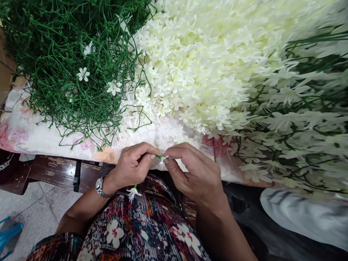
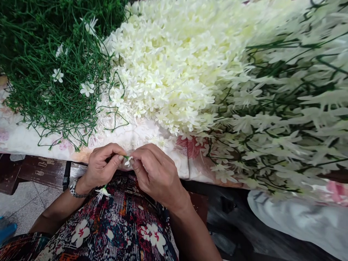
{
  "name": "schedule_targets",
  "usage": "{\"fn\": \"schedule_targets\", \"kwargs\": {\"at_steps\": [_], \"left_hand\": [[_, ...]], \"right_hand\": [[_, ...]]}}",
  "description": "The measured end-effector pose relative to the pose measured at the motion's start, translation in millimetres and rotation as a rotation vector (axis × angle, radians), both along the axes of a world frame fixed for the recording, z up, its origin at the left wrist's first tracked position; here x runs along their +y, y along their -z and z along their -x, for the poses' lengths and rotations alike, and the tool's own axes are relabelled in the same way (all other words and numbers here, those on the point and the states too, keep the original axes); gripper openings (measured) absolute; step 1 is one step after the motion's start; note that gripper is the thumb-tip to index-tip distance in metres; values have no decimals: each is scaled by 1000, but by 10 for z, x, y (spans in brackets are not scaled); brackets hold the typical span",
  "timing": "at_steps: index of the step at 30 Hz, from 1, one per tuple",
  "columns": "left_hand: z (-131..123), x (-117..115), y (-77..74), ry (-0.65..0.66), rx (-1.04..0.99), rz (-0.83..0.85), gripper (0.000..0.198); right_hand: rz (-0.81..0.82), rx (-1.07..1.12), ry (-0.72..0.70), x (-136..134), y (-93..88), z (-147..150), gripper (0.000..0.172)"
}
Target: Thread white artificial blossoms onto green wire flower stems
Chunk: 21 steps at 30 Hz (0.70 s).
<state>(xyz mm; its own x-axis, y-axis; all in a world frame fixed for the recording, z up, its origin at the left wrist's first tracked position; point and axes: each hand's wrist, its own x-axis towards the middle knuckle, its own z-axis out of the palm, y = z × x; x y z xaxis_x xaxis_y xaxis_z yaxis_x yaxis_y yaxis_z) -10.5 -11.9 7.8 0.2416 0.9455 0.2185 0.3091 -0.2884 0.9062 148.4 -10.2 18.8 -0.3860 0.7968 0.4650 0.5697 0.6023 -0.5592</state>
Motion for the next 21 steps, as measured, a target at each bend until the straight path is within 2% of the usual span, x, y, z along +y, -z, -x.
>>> {"fn": "schedule_targets", "kwargs": {"at_steps": [12,21], "left_hand": [[-5,23,97,36,15,-78,13],[-5,39,109,59,29,-93,13]], "right_hand": [[-11,3,-39,5,102,15,15],[9,-10,-21,12,129,50,12]]}}
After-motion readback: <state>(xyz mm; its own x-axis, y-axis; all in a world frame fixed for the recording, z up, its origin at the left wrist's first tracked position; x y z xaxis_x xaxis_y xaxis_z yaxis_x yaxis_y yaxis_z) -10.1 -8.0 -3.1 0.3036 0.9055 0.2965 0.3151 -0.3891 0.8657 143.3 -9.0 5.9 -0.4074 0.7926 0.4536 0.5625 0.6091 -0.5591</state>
